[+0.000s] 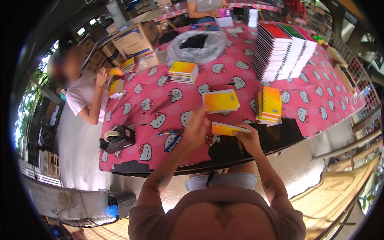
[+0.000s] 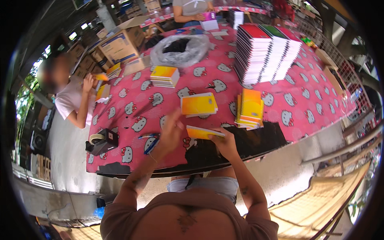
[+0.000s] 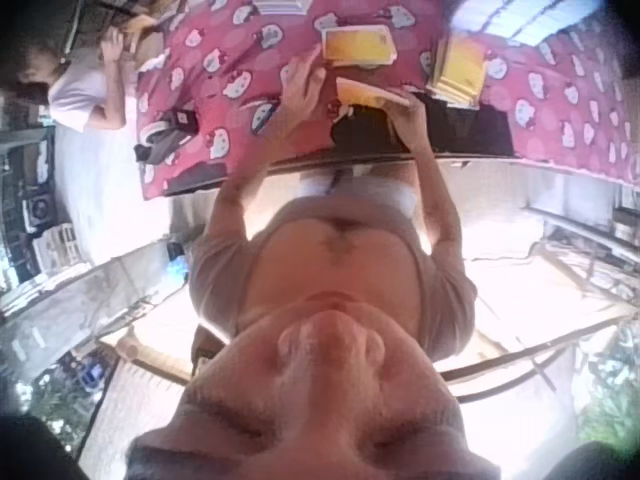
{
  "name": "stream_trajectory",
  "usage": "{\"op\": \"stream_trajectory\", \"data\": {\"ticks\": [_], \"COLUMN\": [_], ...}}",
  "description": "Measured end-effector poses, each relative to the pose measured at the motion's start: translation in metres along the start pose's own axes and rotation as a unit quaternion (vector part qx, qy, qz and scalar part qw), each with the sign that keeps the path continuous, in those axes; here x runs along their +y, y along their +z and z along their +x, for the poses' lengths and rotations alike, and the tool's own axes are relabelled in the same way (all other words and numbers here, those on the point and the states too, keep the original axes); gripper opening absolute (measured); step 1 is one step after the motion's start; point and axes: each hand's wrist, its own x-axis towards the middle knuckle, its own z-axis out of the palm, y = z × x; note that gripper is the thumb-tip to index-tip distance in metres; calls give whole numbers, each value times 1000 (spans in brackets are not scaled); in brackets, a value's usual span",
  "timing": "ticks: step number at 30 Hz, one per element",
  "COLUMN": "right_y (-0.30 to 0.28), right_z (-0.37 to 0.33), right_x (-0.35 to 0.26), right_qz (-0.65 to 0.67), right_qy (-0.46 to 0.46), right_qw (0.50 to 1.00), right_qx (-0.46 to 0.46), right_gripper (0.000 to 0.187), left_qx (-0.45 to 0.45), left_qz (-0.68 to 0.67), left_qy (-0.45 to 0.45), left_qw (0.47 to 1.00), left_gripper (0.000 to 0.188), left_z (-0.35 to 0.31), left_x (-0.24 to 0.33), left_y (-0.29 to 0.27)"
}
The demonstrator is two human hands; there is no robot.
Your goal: The person assembles notepads by hand, picking up paper pads and placing a small black object on top of each one before stacking them.
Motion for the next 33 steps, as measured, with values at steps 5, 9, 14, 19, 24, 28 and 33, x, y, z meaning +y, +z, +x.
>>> {"op": "stream_trajectory", "data": {"ticks": [5,9,14,19,24,28,33], "right_y": [20,15,17,12,11,15,15], "right_z": [0,5,7,5,6,6,7], "right_x": [2,11,15,11,16,19,20], "right_qz": [24,16,31,6,6,35,37], "right_qy": [15,11,7,-13,-30,-20,-25], "right_qw": [999,998,998,999,998,998,998], "right_qx": [-47,-57,-62,-51,-54,-53,-53], "right_gripper": [23,24,24,23,23,22,21], "left_qx": [29,-13,-27,45,-44,-57,-22], "left_qz": [430,495,450,400,142,56,62], "left_qy": [-64,1,28,-10,-52,-113,-78], "left_qw": [900,869,892,915,988,990,995], "left_gripper": [27,20,14,15,14,17,16], "left_z": [20,14,6,16,0,-25,-26], "left_x": [-137,-144,-133,-87,4,19,9], "left_y": [-131,-123,-104,-88,-54,-40,-34]}}
